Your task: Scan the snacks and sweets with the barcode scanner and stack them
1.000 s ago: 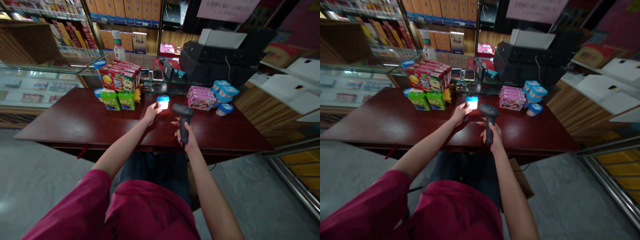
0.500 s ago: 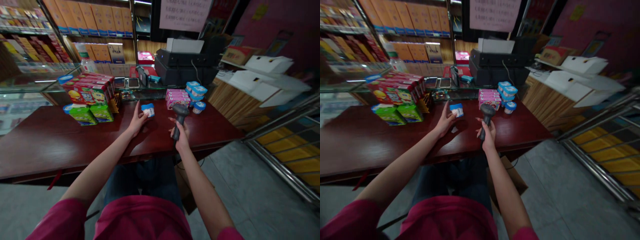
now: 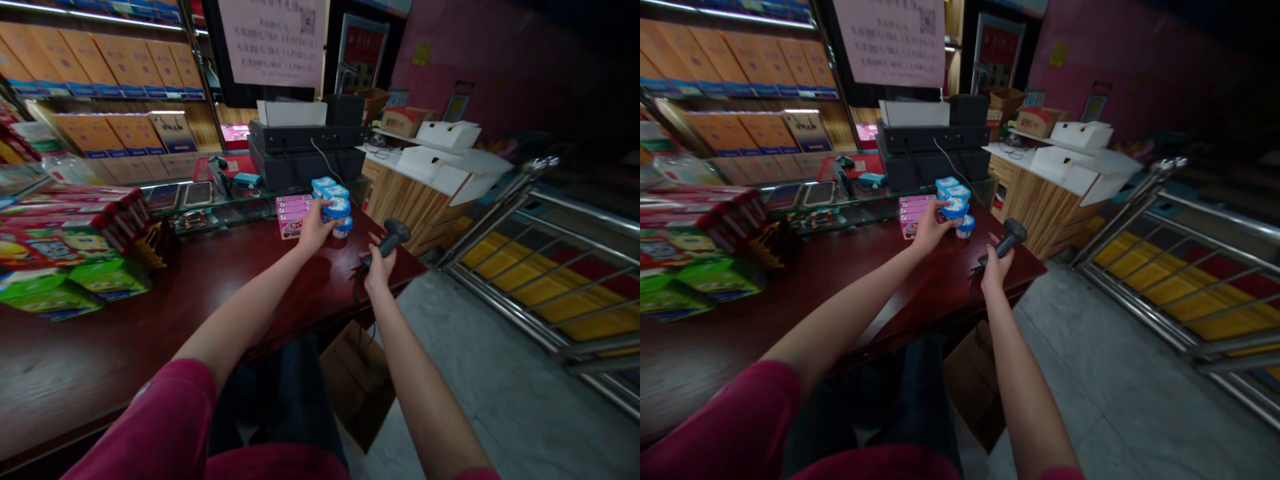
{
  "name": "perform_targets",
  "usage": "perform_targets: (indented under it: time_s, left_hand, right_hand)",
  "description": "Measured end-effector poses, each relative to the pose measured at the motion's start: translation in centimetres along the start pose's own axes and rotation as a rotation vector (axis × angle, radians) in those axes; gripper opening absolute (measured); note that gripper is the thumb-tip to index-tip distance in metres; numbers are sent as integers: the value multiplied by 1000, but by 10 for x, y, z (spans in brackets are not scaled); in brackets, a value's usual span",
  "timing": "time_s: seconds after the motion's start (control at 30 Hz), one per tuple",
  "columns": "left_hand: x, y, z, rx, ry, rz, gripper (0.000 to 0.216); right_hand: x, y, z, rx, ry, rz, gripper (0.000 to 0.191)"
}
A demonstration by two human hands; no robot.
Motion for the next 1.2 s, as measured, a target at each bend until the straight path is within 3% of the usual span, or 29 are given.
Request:
perform_targets:
  time_s: [0.13,0.27,0.57,0.83,0.93,1.0,1.1,1.2]
  left_hand:
    - [-17,-11,-31,-106,6,-10,48]
    - [-14,-22,-45,-235,6,-40,44]
    - [-4,-28,-51,-300,75,1,39]
    - [0,-17,-45,-295,113,-55,47]
    - [15,4,-28,-401,15,-123,59]
    - [32,22,-4,-488,-53,-208,58]
    - [64,45,50,-648,-68,-314,47]
    - [101,63,115,-840,1,-407,37]
  right_hand:
    - [6,-1,-7,50,-36,-29,51]
    - [5,0,-8,62,-42,-55,55]
    - [3,4,-6,89,-81,14,52]
    - [11,-7,-12,74,-76,-46,58]
    - [16,-17,-12,38,-115,-63,55]
    - [24,-24,-13,10,-130,-67,51]
    - [48,-28,-23,-56,-149,-74,50]
    - [93,-25,-59,-123,-265,-128,50]
Point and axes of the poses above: each hand's wrist, its own x-axis away from the middle knuckle, its own z-axis out of the back of the hand, y = z × x, the point moved 5 cm from there along -x, towards the middle knuckle, and after that the axes turned 5 degrees about x, right-handed, at the moved point
